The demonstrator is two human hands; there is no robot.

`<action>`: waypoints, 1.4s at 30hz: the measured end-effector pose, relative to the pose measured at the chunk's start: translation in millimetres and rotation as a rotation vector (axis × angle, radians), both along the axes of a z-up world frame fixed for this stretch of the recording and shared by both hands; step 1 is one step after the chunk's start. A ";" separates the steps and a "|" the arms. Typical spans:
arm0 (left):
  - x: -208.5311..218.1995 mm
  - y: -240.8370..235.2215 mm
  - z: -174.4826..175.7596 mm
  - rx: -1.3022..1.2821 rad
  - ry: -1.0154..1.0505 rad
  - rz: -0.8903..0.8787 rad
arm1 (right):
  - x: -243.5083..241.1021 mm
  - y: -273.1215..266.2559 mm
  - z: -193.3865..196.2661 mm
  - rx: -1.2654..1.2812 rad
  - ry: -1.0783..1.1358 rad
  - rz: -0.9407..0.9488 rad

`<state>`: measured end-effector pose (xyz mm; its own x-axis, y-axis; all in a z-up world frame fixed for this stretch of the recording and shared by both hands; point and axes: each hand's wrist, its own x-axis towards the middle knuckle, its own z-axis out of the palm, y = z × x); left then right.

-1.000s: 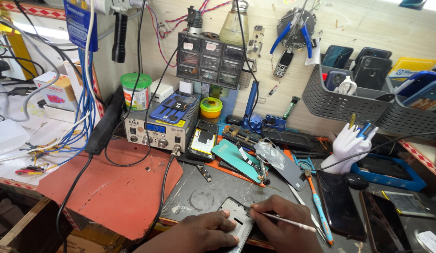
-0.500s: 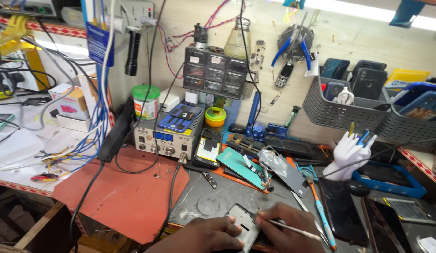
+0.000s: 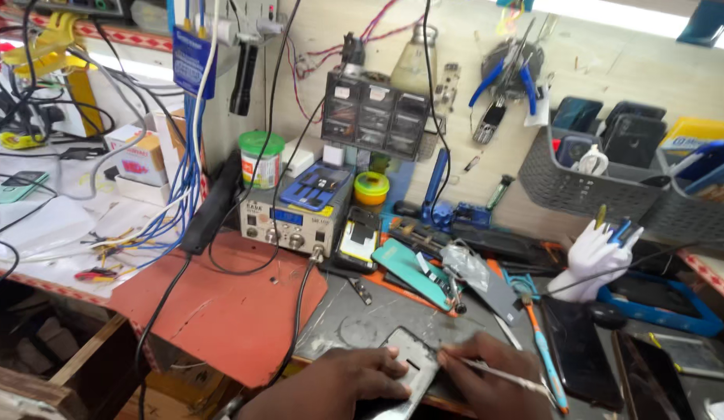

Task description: The person cleans the back of a disassembled mobile phone using a cotton swab and a small brush. They wipe the surface and edges repeatedly, then use the brush to sweep debris from the device.

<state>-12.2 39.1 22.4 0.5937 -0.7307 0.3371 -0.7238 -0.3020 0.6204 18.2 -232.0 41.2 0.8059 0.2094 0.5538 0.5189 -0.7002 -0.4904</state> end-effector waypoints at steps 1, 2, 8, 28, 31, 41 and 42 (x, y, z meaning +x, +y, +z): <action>2.3 -2.7 -0.5 -0.002 -0.029 -0.019 | 0.4 0.2 -0.6 0.024 -0.035 0.022; 1.2 -5.7 -1.4 -0.007 -0.023 -0.019 | -0.1 -0.6 -0.8 0.047 -0.070 0.044; 9.4 -6.2 3.9 -0.035 -0.015 -0.053 | -4.5 0.4 10.5 0.011 0.147 -0.093; 14.6 -8.6 -13.2 -0.044 -0.023 -0.035 | -2.1 18.2 17.3 0.087 0.047 0.023; 13.0 -14.7 -22.9 -0.065 -0.022 -0.047 | -11.1 8.4 19.7 0.118 -0.011 0.048; 12.8 -5.1 -9.9 -0.061 0.080 -0.062 | 10.9 15.0 4.0 0.192 0.183 -0.002; 12.0 -2.9 -10.9 -0.073 0.080 -0.062 | 13.1 16.0 2.7 0.209 0.210 0.009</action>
<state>-0.2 36.2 11.5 0.5755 -0.7422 0.3435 -0.6867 -0.2104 0.6958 31.3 -216.0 43.8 0.9061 0.1159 0.4069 0.3964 -0.5688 -0.7206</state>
